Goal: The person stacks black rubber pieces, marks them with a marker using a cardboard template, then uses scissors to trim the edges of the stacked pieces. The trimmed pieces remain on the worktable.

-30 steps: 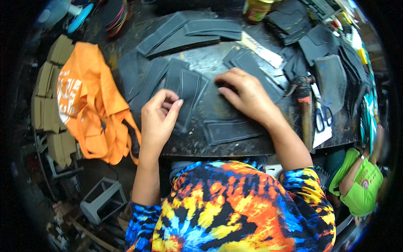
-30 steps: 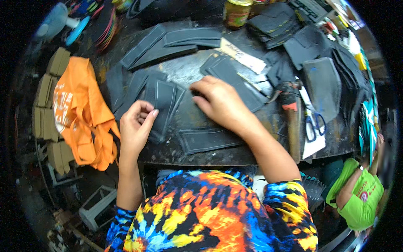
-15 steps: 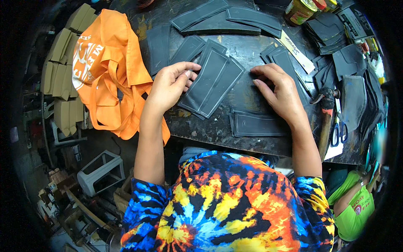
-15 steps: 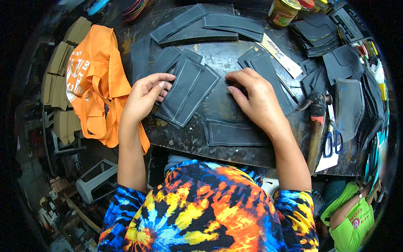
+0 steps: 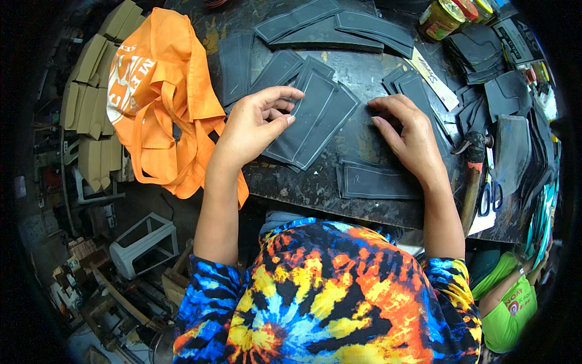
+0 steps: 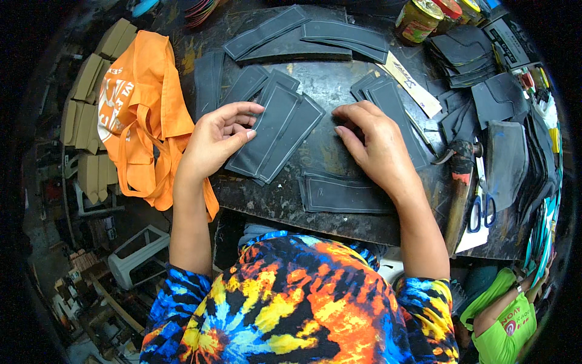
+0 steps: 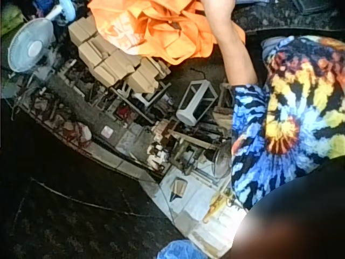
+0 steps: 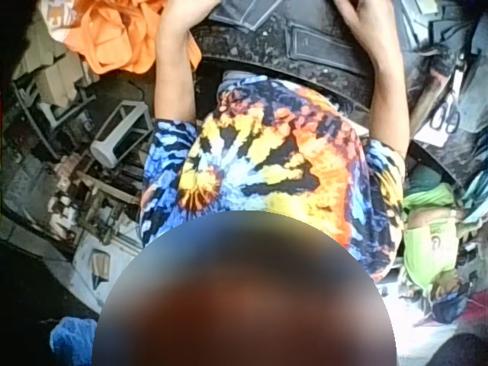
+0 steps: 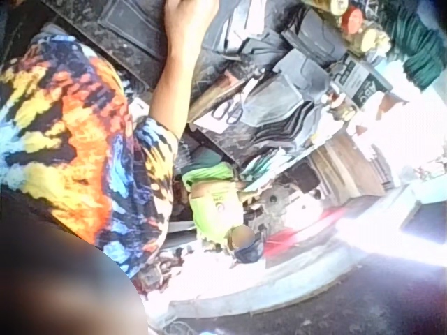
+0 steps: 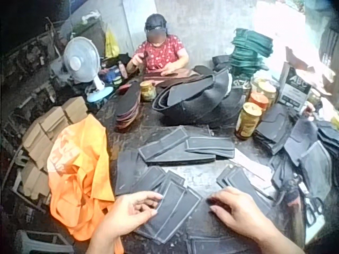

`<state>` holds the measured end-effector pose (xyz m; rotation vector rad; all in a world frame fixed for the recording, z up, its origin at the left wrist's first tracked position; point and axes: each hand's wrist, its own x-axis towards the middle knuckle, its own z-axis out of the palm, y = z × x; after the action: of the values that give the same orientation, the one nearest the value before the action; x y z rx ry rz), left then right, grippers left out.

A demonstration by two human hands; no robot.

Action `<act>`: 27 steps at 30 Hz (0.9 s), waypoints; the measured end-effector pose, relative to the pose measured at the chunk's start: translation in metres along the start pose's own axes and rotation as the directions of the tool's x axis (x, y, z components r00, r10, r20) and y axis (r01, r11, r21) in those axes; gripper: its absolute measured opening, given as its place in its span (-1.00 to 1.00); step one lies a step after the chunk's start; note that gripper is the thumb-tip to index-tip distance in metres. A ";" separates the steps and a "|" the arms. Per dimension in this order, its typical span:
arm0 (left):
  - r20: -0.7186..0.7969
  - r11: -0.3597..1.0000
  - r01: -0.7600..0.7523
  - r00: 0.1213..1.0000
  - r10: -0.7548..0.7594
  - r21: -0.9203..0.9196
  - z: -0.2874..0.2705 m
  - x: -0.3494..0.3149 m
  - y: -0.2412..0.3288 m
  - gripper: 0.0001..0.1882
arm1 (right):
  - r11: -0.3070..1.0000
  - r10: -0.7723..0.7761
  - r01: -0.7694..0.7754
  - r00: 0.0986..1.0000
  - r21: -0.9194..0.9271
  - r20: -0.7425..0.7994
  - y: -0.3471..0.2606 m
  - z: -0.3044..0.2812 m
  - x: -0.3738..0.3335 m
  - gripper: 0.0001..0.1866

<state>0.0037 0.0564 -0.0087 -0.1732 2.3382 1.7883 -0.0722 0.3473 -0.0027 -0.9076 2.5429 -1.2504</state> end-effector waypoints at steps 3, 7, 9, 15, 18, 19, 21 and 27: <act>0.017 0.999 -0.054 0.998 0.054 -0.003 -0.001 0.001 -0.001 -0.59 | 1.000 -0.017 0.017 1.000 0.004 -0.024 0.000 0.001 0.000 -0.75; 0.043 0.997 0.065 0.997 -0.066 0.035 -0.005 -0.002 0.000 -0.59 | 1.000 -0.014 0.014 0.999 -0.009 -0.029 0.001 0.001 0.000 -0.76; 0.015 1.000 0.020 1.000 -0.020 -0.019 -0.005 -0.004 0.002 -0.60 | 1.000 -0.010 0.009 1.000 -0.022 -0.023 0.001 0.001 0.000 -0.76; -0.131 0.954 -0.191 0.978 0.164 -0.232 0.003 -0.010 0.013 -0.59 | 0.999 -0.015 0.014 1.000 -0.034 -0.027 0.000 0.000 0.000 -0.77; -0.164 0.928 -0.224 0.970 0.181 -0.298 0.003 -0.010 0.016 -0.56 | 0.999 -0.012 0.011 1.000 -0.035 -0.028 0.000 0.000 -0.001 -0.77; -0.162 0.929 -0.218 0.971 0.176 -0.298 0.002 -0.010 0.016 -0.56 | 0.999 -0.011 0.010 1.000 -0.036 -0.027 0.000 0.001 -0.001 -0.77; -0.166 0.937 -0.213 0.971 0.172 -0.277 -0.001 -0.008 0.014 -0.54 | 0.999 -0.010 0.009 1.000 -0.039 -0.023 0.000 0.001 -0.001 -0.77; -0.179 0.946 -0.233 0.964 0.195 -0.224 -0.003 -0.003 0.009 -0.50 | 0.998 -0.033 0.031 0.999 -0.048 -0.029 0.001 0.000 0.000 -0.77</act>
<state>0.0049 0.0561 0.0014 -0.0974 2.3073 2.2435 -0.0725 0.3476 -0.0038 -0.9503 2.6012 -1.2261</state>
